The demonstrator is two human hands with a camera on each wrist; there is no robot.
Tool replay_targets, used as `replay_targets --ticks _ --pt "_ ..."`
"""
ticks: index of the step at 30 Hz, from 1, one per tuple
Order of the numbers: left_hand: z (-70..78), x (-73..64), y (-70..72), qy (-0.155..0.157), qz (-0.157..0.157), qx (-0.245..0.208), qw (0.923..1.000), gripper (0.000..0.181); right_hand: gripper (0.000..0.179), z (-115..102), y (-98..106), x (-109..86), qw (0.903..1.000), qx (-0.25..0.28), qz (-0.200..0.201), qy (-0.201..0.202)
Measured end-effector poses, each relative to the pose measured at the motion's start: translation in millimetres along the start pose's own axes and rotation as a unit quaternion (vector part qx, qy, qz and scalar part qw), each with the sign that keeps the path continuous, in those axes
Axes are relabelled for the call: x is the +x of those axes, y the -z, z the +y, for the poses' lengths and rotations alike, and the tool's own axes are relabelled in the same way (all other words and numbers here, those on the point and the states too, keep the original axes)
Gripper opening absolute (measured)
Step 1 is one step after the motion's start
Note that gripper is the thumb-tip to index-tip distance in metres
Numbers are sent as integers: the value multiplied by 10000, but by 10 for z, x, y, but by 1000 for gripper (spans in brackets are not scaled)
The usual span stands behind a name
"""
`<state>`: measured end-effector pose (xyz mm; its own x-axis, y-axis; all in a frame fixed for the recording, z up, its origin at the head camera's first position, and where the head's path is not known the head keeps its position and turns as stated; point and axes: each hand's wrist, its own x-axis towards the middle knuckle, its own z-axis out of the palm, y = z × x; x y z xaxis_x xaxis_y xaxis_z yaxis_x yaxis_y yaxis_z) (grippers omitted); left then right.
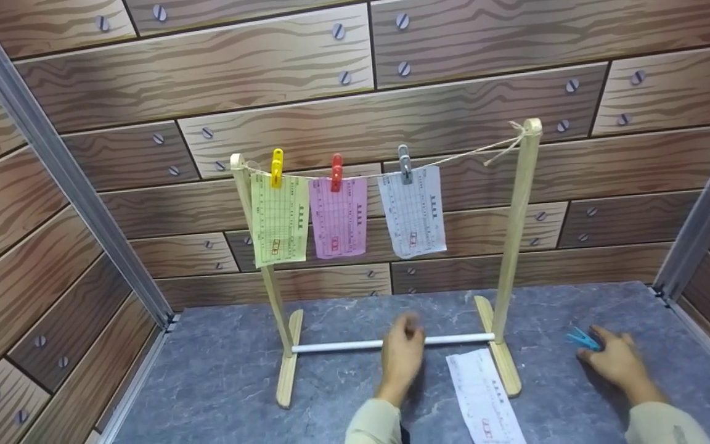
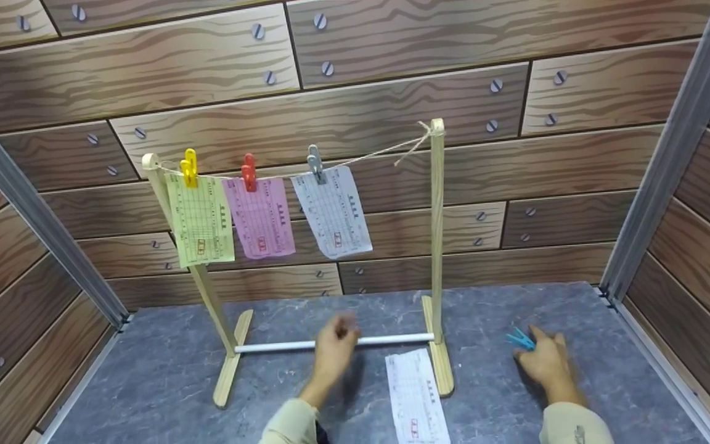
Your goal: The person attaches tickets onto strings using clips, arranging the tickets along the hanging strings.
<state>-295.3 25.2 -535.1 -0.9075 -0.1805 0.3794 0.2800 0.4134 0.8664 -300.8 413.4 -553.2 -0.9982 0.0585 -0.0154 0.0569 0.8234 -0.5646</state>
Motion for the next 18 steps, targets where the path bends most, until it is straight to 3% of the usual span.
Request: replay_targets --ticks 2,6,13,18 --pt "-84 -102 -62 241 -307 328 9987 11 80 -33 -14 13 9997 -99 -183 -108" --pt "-162 -237 -162 409 -743 635 9944 5 85 -122 -83 66 9979 -420 -408 -291" --pt "-188 -353 -280 303 -1114 1592 9805 32 50 -198 -155 74 9980 -532 -245 -240" --pt "-192 -412 -329 54 -1238 1628 9788 34 60 -125 -22 36 9988 -66 -246 -409"
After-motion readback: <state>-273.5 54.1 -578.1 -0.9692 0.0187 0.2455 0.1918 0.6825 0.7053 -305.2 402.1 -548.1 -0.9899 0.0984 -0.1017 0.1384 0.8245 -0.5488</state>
